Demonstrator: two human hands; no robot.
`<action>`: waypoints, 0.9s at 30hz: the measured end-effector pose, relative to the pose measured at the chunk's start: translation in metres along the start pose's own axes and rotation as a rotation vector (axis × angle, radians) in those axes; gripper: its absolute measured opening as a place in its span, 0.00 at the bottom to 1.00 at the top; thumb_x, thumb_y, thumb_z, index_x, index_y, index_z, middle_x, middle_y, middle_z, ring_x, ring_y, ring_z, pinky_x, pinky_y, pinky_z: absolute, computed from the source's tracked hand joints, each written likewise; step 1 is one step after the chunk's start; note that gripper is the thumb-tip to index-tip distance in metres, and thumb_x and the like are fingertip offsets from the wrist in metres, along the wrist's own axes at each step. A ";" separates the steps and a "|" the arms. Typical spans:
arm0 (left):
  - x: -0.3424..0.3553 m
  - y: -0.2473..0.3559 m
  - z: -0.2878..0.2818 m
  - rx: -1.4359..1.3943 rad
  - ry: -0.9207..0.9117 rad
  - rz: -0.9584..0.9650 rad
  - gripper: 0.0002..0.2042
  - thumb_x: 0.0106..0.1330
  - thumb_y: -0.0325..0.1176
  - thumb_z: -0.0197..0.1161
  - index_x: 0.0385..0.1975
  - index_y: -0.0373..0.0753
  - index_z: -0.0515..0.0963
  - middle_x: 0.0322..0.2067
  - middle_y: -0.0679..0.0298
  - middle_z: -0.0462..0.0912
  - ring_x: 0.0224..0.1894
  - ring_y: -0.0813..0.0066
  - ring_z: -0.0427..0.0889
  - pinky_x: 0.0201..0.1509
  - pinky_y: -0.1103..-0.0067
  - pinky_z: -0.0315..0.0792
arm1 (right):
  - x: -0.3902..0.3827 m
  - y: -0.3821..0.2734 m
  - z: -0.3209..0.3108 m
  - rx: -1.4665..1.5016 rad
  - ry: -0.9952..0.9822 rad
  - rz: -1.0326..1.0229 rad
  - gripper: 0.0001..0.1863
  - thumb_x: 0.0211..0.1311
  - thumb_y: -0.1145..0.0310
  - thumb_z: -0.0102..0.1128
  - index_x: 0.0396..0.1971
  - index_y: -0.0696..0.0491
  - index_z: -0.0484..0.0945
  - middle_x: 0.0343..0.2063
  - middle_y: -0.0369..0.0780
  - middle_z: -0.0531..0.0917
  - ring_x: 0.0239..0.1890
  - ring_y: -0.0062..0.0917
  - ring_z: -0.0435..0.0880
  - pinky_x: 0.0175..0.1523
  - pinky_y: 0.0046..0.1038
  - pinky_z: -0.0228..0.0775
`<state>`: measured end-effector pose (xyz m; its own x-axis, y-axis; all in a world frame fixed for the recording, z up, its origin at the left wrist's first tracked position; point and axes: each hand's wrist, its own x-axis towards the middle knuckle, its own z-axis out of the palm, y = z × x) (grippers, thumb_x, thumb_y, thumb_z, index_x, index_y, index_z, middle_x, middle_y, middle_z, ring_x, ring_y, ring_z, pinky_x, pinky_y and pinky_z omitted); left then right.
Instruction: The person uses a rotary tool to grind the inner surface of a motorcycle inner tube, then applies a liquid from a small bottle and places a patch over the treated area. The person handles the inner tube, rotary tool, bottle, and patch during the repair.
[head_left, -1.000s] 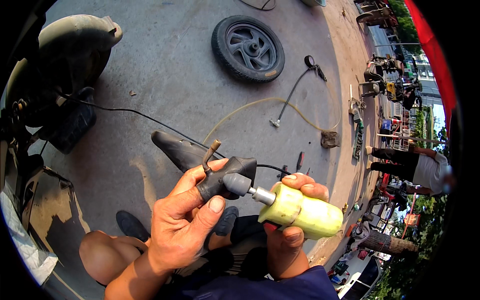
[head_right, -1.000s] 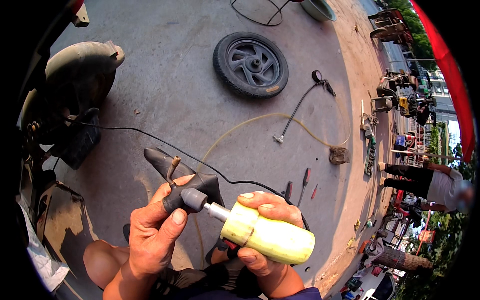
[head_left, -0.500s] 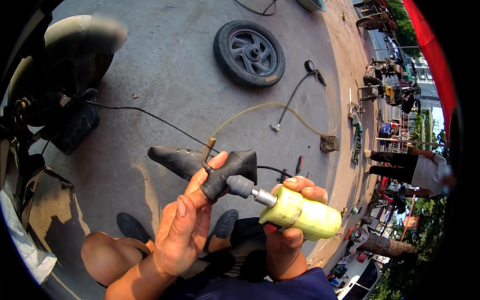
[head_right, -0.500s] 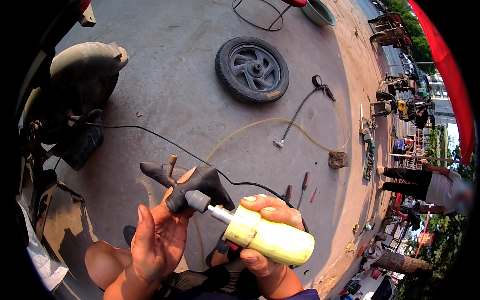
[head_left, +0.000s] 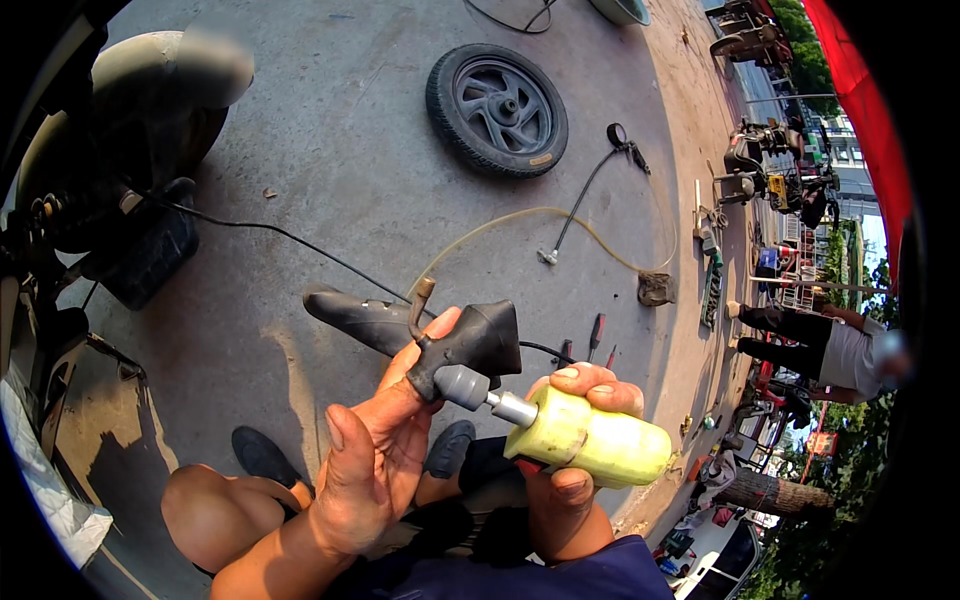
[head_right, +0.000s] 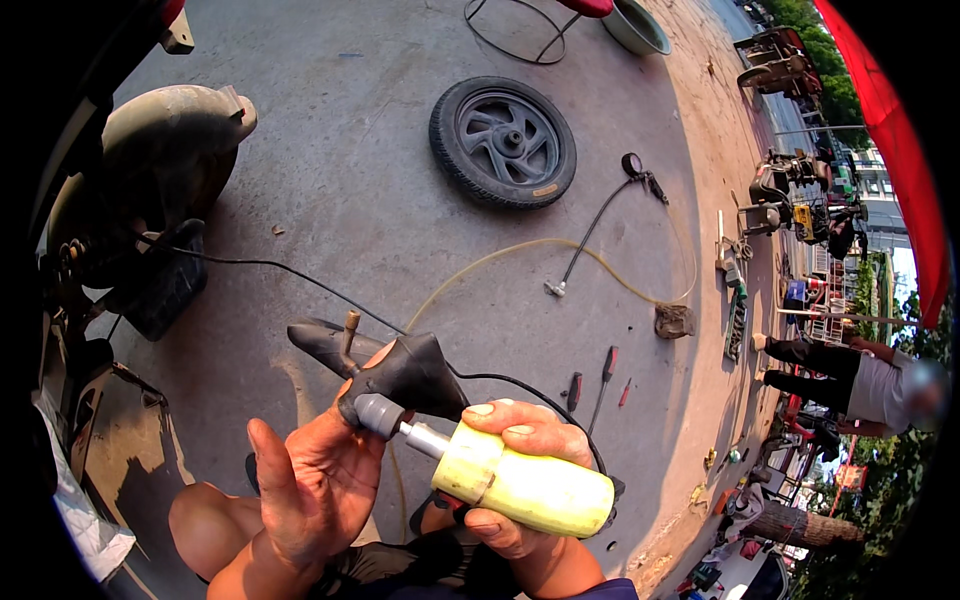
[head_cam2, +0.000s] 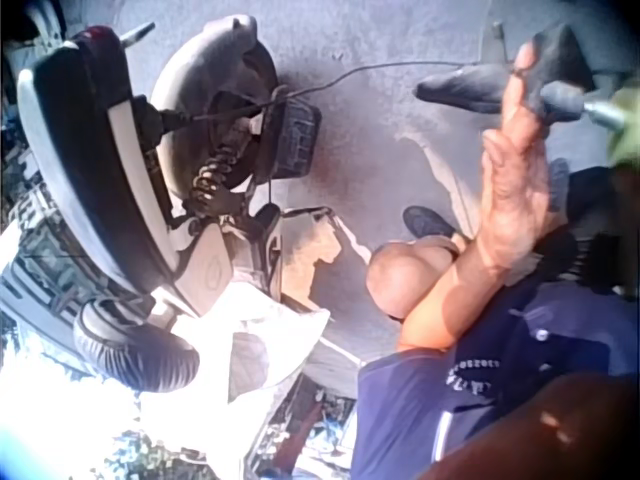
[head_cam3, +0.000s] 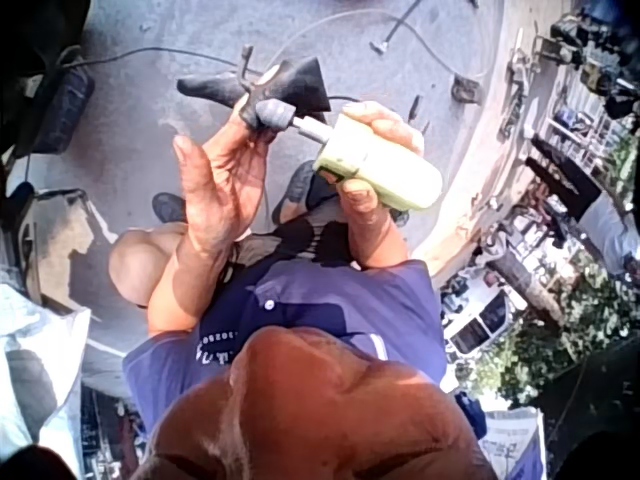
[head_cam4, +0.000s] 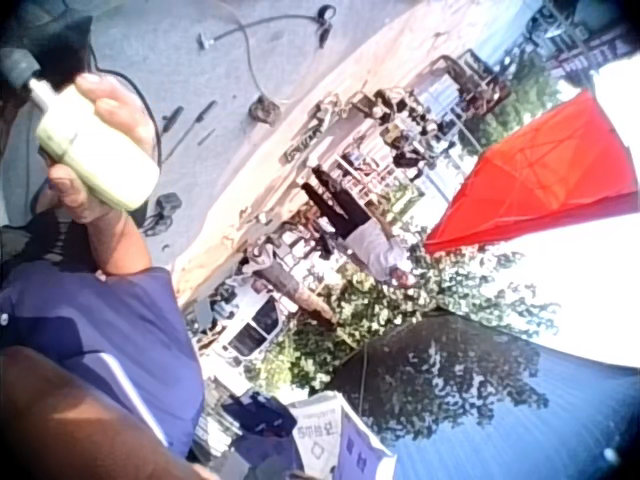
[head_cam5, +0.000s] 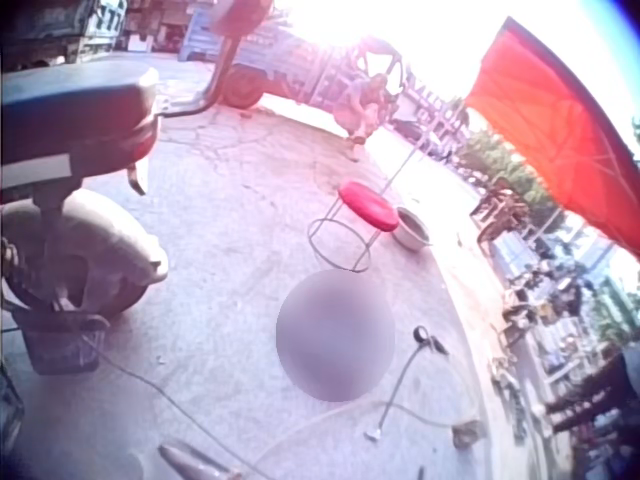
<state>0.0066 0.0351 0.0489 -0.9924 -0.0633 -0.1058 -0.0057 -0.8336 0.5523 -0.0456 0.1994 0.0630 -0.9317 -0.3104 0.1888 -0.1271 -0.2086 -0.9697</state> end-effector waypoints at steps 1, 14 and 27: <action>0.000 0.000 -0.001 0.016 -0.011 -0.003 0.49 0.69 0.70 0.25 0.64 0.22 0.63 0.74 0.46 0.42 0.75 0.55 0.48 0.77 0.61 0.39 | 0.000 0.000 0.002 -0.020 0.063 0.011 0.36 0.48 0.55 0.78 0.53 0.53 0.68 0.49 0.47 0.76 0.51 0.31 0.76 0.54 0.32 0.71; 0.001 0.002 -0.001 0.206 0.008 -0.009 0.51 0.65 0.74 0.36 0.66 0.24 0.60 0.74 0.46 0.40 0.75 0.55 0.45 0.76 0.63 0.39 | 0.001 -0.003 0.004 -0.049 0.137 0.031 0.35 0.50 0.55 0.78 0.52 0.54 0.68 0.49 0.49 0.77 0.53 0.34 0.76 0.58 0.36 0.68; 0.002 -0.004 -0.009 0.344 -0.014 0.043 0.53 0.42 0.52 0.82 0.64 0.26 0.64 0.73 0.45 0.44 0.75 0.53 0.45 0.76 0.62 0.44 | 0.005 -0.002 0.014 -0.108 0.131 0.042 0.38 0.47 0.46 0.76 0.53 0.52 0.69 0.48 0.44 0.76 0.50 0.29 0.73 0.52 0.28 0.68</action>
<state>0.0060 0.0335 0.0395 -0.9942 -0.0845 -0.0661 -0.0027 -0.5962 0.8028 -0.0451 0.1854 0.0685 -0.9723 -0.1919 0.1332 -0.1168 -0.0947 -0.9886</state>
